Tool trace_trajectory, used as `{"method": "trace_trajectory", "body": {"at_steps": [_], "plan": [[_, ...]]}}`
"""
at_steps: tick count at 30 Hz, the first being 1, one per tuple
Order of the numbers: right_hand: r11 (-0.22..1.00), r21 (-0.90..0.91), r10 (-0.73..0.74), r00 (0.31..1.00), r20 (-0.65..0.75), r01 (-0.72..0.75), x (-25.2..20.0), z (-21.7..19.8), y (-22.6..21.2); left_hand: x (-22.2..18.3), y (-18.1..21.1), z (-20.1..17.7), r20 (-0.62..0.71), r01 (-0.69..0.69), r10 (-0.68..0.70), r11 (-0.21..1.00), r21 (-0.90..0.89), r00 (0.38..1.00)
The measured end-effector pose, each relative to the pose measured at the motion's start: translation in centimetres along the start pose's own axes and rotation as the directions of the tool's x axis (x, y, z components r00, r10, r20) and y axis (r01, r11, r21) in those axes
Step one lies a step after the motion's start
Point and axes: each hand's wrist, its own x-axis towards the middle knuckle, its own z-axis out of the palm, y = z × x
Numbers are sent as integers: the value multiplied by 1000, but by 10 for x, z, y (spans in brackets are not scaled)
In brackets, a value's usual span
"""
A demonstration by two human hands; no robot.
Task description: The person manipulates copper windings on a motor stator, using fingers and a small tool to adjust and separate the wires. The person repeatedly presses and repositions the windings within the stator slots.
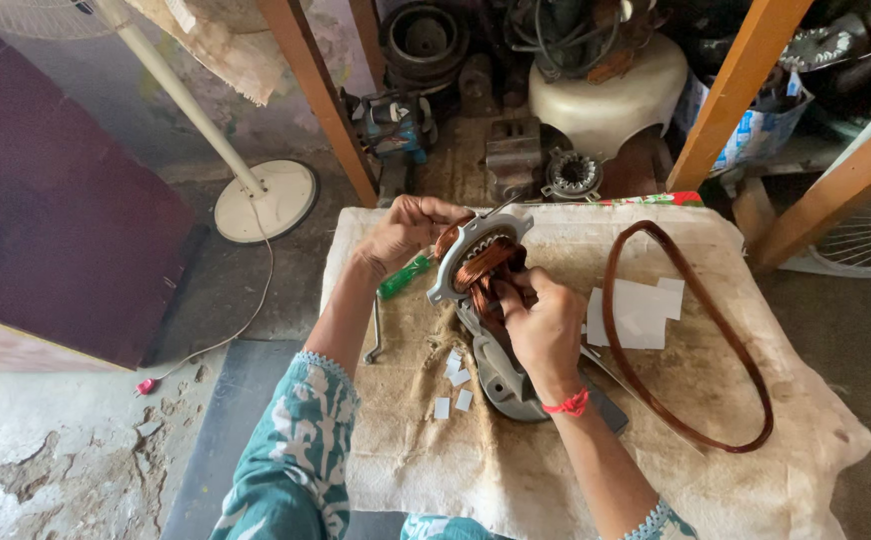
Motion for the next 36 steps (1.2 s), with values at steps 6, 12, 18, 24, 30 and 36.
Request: {"method": "trace_trajectory", "body": {"at_steps": [6,12,18,24,30,36], "plan": [[997,-55,-51,996,76,55,9,-3,3,13,21,0,84,7,-21,986,168,996],[992,-85,101,987,126,-91,14,-10,2,8,27,3,175,105,-127,986,129,976],[1000,21,-25,993,112,22,13,-14,3,11,39,11,197,114,-150,977,182,969],[1000,13,16,992,128,-18,15,-12,6,16,46,14,317,172,-208,976,136,925],[999,34,1,988,152,-6,19,-9,6,9,48,20,271,227,-217,974,-7,938],[997,-78,-9,989,145,21,20,-7,4,9,49,15,320,174,-166,985,5,933]]}}
